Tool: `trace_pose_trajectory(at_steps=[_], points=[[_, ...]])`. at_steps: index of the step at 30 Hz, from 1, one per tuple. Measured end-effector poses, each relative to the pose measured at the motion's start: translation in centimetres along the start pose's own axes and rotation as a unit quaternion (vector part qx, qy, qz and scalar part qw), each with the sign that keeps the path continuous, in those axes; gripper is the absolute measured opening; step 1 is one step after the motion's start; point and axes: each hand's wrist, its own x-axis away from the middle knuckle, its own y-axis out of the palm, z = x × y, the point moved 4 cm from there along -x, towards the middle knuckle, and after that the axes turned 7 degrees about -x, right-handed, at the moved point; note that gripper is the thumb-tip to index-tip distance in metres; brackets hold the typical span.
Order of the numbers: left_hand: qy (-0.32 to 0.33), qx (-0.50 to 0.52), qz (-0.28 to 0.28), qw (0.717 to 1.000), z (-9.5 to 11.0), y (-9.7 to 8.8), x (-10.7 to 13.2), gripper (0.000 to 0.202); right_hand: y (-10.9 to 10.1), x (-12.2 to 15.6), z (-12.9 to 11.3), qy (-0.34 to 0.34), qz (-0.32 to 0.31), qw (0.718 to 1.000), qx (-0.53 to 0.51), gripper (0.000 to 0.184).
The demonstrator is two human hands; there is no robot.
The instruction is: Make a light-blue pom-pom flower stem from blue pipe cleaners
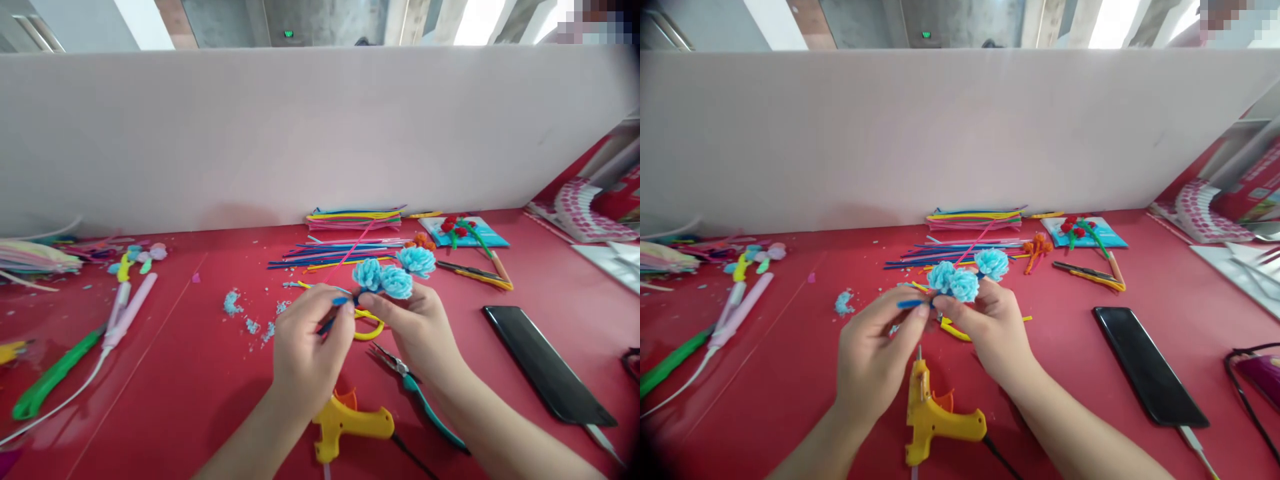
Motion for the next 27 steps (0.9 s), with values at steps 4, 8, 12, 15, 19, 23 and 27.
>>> trace_pose_trajectory(at_steps=[4,8,12,15,19,23,27], points=[[-0.283,0.278,-0.109,0.911,-1.5,1.2,0.2,0.013,0.6,-0.2,-0.2,0.030,-0.077,0.995,-0.055,0.001],[-0.425,0.455,-0.168,0.764,-1.6,2.4,0.7,0.011,0.5,-0.4,0.1,0.061,-0.126,0.987,-0.074,0.007],[-0.453,0.467,-0.176,0.738,-1.9,3.2,0.9,0.015,0.0,-1.0,1.2,0.087,-0.099,0.987,-0.096,0.006],[-0.380,0.365,-0.090,0.845,-3.1,3.1,0.5,0.015,0.0,-1.4,2.3,0.106,-0.046,0.988,-0.101,0.005],[-0.283,0.205,-0.024,0.937,-4.6,3.2,0.4,0.013,0.2,-1.3,3.5,0.110,0.015,0.992,-0.053,0.008],[-0.193,0.121,0.000,0.974,-4.3,3.0,0.7,0.010,0.1,-0.5,3.3,0.073,0.090,0.993,-0.012,0.008],[-0.231,0.229,-0.031,0.945,-2.9,2.6,0.6,0.008,0.9,0.2,1.6,0.042,0.054,0.996,-0.064,0.005]])
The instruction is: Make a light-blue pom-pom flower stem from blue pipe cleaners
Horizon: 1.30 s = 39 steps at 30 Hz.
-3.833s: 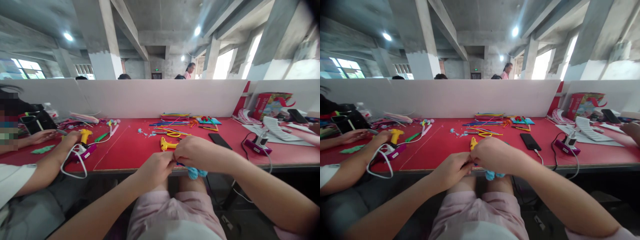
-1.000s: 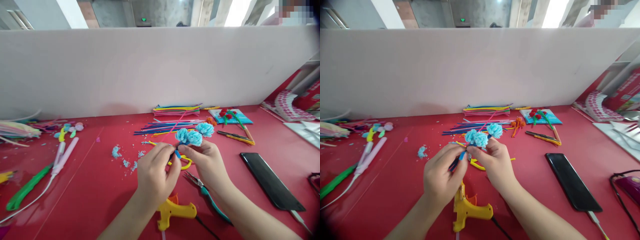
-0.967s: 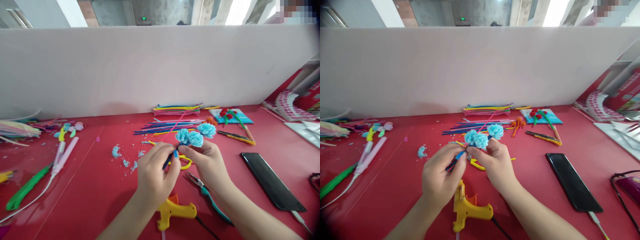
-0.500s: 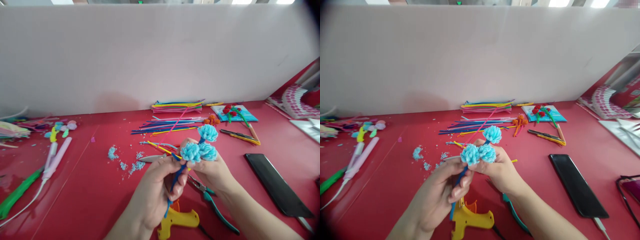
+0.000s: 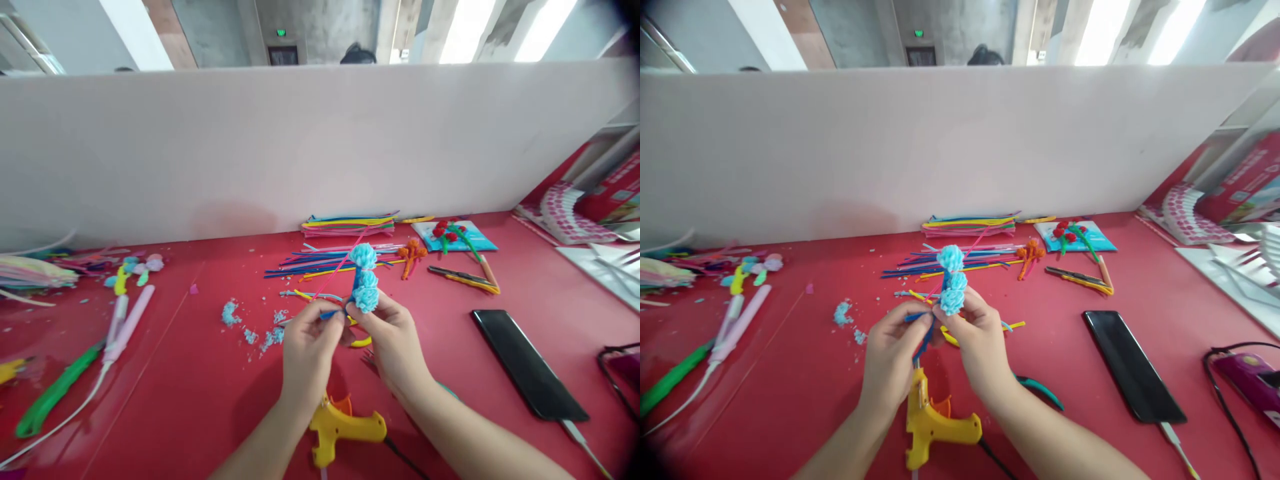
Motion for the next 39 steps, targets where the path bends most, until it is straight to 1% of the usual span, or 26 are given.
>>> trace_pose_trajectory(at_steps=[3,6,8,10,12,13,14,15,16,17,19,20,21,22,24,26,28,31,33,34,35,36,37,38,39], points=[[-0.071,0.107,-0.057,0.990,1.5,0.3,0.6,0.009,1.1,0.7,-1.4,0.019,-0.076,0.996,-0.039,0.008],[-0.132,0.168,-0.104,0.971,2.7,0.4,1.2,0.011,1.7,1.2,-2.3,0.057,-0.132,0.988,-0.064,0.012],[-0.181,0.219,-0.133,0.949,3.2,0.7,1.8,0.012,1.7,1.3,-2.6,0.074,-0.142,0.984,-0.084,0.015],[-0.233,0.278,-0.169,0.917,3.6,1.3,2.4,0.012,1.5,1.2,-2.8,0.084,-0.135,0.982,-0.105,0.016],[-0.258,0.319,-0.207,0.888,4.2,1.9,3.0,0.013,1.5,1.1,-3.1,0.091,-0.142,0.978,-0.119,0.017],[-0.255,0.326,-0.218,0.884,4.5,2.2,3.3,0.014,1.5,1.1,-3.3,0.090,-0.152,0.976,-0.124,0.018],[-0.245,0.321,-0.222,0.887,4.7,2.4,3.5,0.014,1.6,1.1,-3.5,0.086,-0.162,0.975,-0.128,0.018],[-0.226,0.304,-0.215,0.900,4.9,2.4,3.6,0.014,1.8,1.1,-3.8,0.081,-0.168,0.974,-0.129,0.019],[-0.197,0.274,-0.195,0.921,5.0,2.4,3.5,0.015,1.9,1.1,-3.9,0.075,-0.168,0.974,-0.128,0.018],[-0.159,0.231,-0.164,0.946,5.0,2.2,3.3,0.016,2.0,1.0,-4.0,0.069,-0.160,0.977,-0.126,0.018],[-0.059,0.120,-0.068,0.989,4.8,1.6,2.6,0.018,2.1,0.7,-3.7,0.054,-0.122,0.984,-0.118,0.016],[-0.005,0.058,-0.014,0.998,4.6,1.1,2.3,0.018,2.1,0.5,-3.4,0.044,-0.096,0.988,-0.113,0.015],[0.048,-0.002,0.035,0.998,4.4,0.8,2.0,0.017,2.1,0.3,-2.9,0.036,-0.070,0.991,-0.108,0.016],[0.096,-0.060,0.076,0.991,4.1,0.5,1.6,0.014,2.0,0.2,-2.4,0.030,-0.047,0.993,-0.103,0.017],[0.189,-0.162,0.123,0.961,3.5,0.3,1.1,0.010,1.8,0.0,-1.3,0.024,-0.012,0.995,-0.092,0.019],[0.272,-0.246,0.142,0.919,3.1,0.3,0.9,0.007,1.6,0.0,-0.7,0.003,0.012,0.997,-0.077,0.017],[0.328,-0.305,0.153,0.881,2.8,0.3,0.8,0.009,1.4,0.1,-0.7,-0.036,0.032,0.998,-0.051,0.014],[0.375,-0.348,0.148,0.847,2.4,0.5,0.9,0.014,1.2,0.2,-1.2,-0.077,0.045,0.996,-0.011,0.010],[0.392,-0.358,0.140,0.836,2.2,0.6,1.0,0.018,1.0,0.2,-1.5,-0.085,0.044,0.995,0.006,0.011],[0.395,-0.356,0.139,0.835,2.2,0.6,1.1,0.018,1.0,0.1,-1.7,-0.085,0.042,0.995,0.013,0.013],[0.388,-0.350,0.137,0.842,2.2,0.7,1.1,0.018,0.9,0.0,-1.8,-0.084,0.038,0.996,0.022,0.014],[0.370,-0.337,0.132,0.855,2.3,0.6,1.0,0.015,0.9,-0.1,-1.9,-0.084,0.036,0.995,0.034,0.016],[0.339,-0.317,0.125,0.877,2.3,0.5,0.8,0.011,0.8,-0.2,-2.0,-0.086,0.035,0.995,0.046,0.017],[0.293,-0.286,0.115,0.905,2.3,0.4,0.6,0.006,0.8,-0.3,-2.1,-0.090,0.035,0.994,0.057,0.017],[0.232,-0.243,0.099,0.937,2.2,0.2,0.3,0.004,0.7,-0.3,-2.1,-0.093,0.034,0.993,0.060,0.017]])
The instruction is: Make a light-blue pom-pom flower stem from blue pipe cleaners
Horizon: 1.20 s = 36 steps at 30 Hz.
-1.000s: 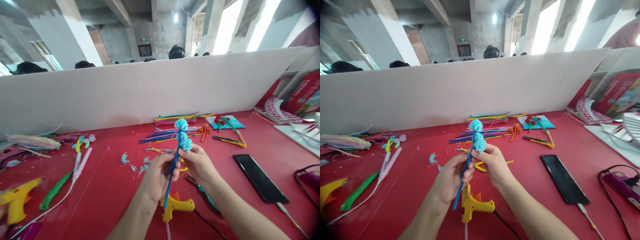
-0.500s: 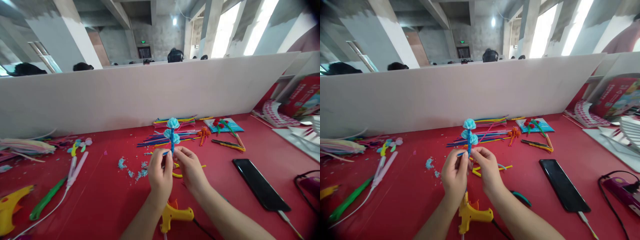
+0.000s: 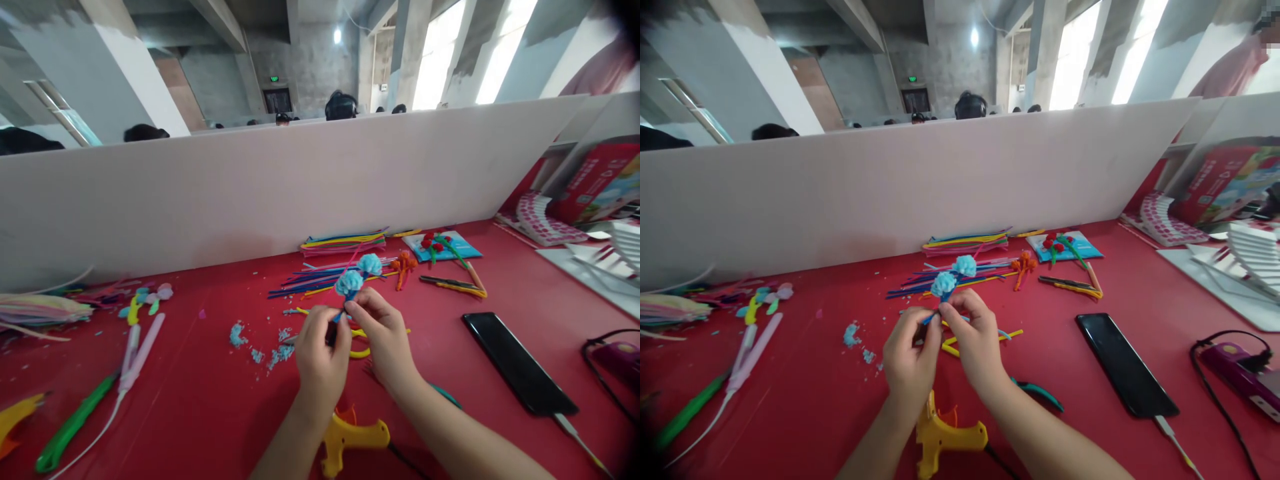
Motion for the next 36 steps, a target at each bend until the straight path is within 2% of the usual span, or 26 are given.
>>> trace_pose_trajectory(at_steps=[2,3,5,7,11,13,14,15,17,19,21,24,30,34,36], points=[[-0.145,0.123,-0.061,0.980,-0.5,0.2,-0.3,0.011,0.1,-0.1,0.2,0.016,-0.019,0.999,-0.032,0.017],[-0.207,0.190,-0.091,0.955,-0.7,0.4,-0.4,0.013,0.2,-0.1,0.4,0.038,-0.042,0.996,-0.064,0.016],[-0.293,0.309,-0.141,0.894,-0.6,0.7,-0.5,0.015,0.6,-0.2,0.8,0.090,-0.093,0.983,-0.130,0.014],[-0.345,0.391,-0.173,0.836,-0.4,1.0,-0.5,0.014,0.6,-0.2,1.1,0.124,-0.121,0.971,-0.165,0.014],[-0.406,0.503,-0.221,0.730,0.0,1.6,-0.2,0.013,0.3,-0.4,1.3,0.157,-0.124,0.960,-0.193,0.017],[-0.409,0.532,-0.224,0.707,0.2,1.9,-0.1,0.012,0.4,-0.3,1.2,0.171,-0.133,0.954,-0.206,0.016],[-0.402,0.530,-0.214,0.715,0.2,1.9,0.0,0.011,0.4,-0.3,1.2,0.173,-0.137,0.953,-0.208,0.016],[-0.389,0.518,-0.199,0.735,0.2,1.8,0.0,0.010,0.4,-0.4,1.0,0.171,-0.139,0.954,-0.205,0.016],[-0.351,0.472,-0.162,0.792,0.1,1.7,-0.1,0.009,0.2,-0.5,0.6,0.148,-0.131,0.965,-0.174,0.016],[-0.320,0.434,-0.141,0.831,0.2,1.6,-0.1,0.009,-0.2,-0.7,0.1,0.108,-0.108,0.982,-0.109,0.016],[-0.307,0.415,-0.135,0.845,0.1,1.7,-0.1,0.008,-0.6,-0.9,-0.5,0.057,-0.078,0.995,-0.031,0.016],[-0.287,0.401,-0.112,0.862,-0.4,1.8,-0.2,0.008,-0.9,-1.0,-1.1,-0.008,-0.049,0.997,0.054,0.014],[-0.266,0.395,-0.112,0.872,-1.0,2.1,-0.3,0.011,-0.9,-1.4,-0.3,0.053,-0.066,0.996,0.025,0.018],[-0.241,0.329,-0.077,0.910,-0.8,1.6,-0.5,0.014,-1.3,-1.7,-0.7,0.014,-0.063,0.993,0.094,0.017],[-0.232,0.317,-0.081,0.916,-0.6,1.5,-0.6,0.013,-1.4,-1.7,-0.9,0.003,-0.062,0.992,0.112,0.017]])
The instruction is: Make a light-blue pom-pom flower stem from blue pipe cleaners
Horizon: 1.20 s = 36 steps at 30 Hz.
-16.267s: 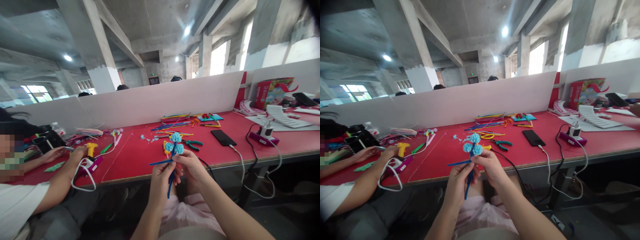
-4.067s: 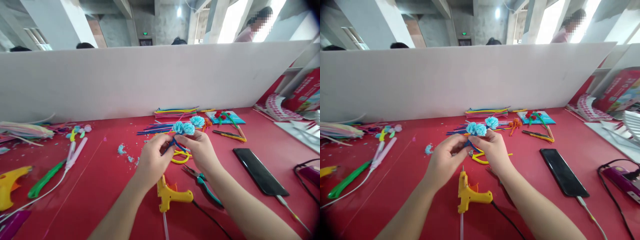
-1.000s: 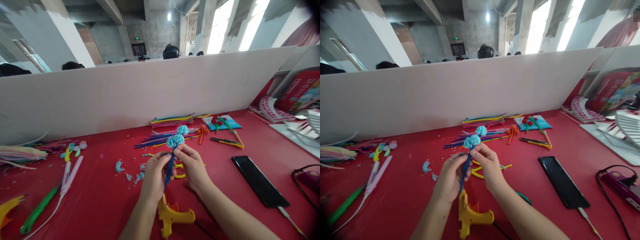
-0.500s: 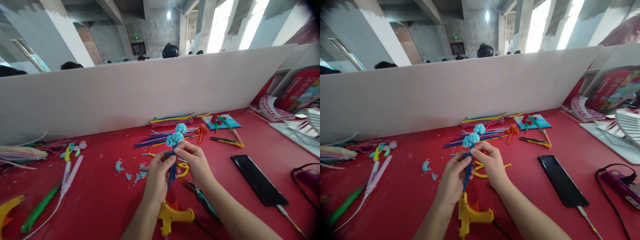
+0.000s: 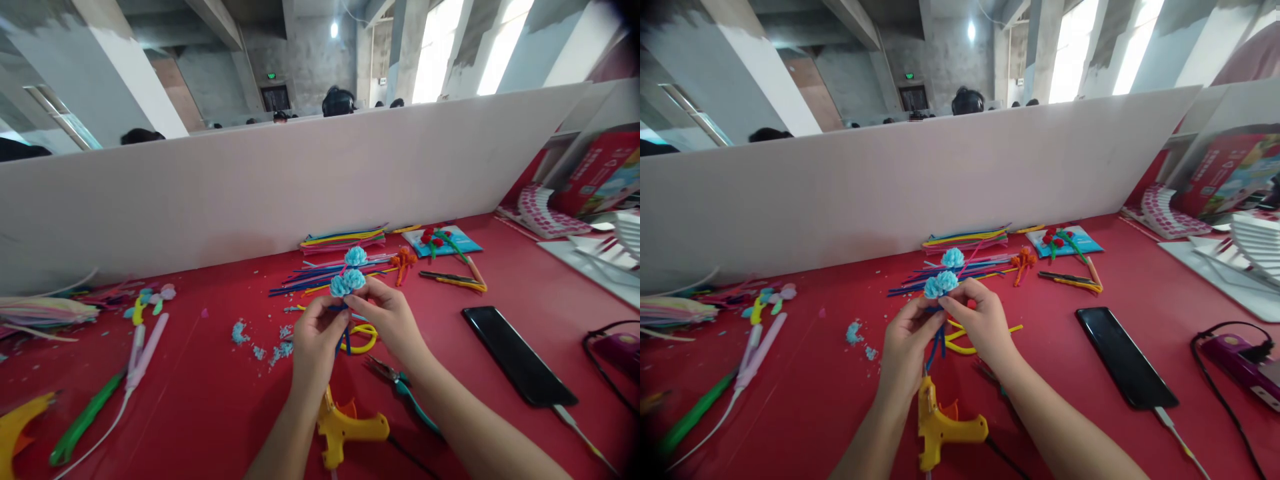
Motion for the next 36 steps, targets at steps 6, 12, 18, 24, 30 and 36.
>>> trace_pose_trajectory(at_steps=[6,12,18,24,30,36], points=[[-0.066,0.052,-0.041,0.996,0.0,0.0,0.2,0.011,0.3,0.1,-0.4,0.061,-0.020,0.992,-0.107,0.016],[-0.067,0.043,-0.058,0.995,0.1,0.0,0.2,0.011,0.4,0.1,-0.4,0.092,-0.023,0.986,-0.134,0.011],[-0.064,0.057,-0.030,0.996,0.0,0.0,0.0,0.008,0.5,0.1,-0.3,0.076,-0.046,0.992,-0.095,0.011],[-0.139,0.119,-0.050,0.982,-0.1,0.3,0.1,0.013,-0.4,-0.2,-0.6,0.029,0.005,0.999,-0.014,0.018],[-0.137,0.124,-0.054,0.981,0.0,0.3,0.1,0.013,-0.5,0.0,-0.8,-0.001,0.020,1.000,-0.008,0.013],[-0.131,0.107,-0.052,0.984,-0.1,0.3,0.2,0.013,-0.3,0.1,-1.0,0.000,0.028,0.999,-0.026,0.014]])
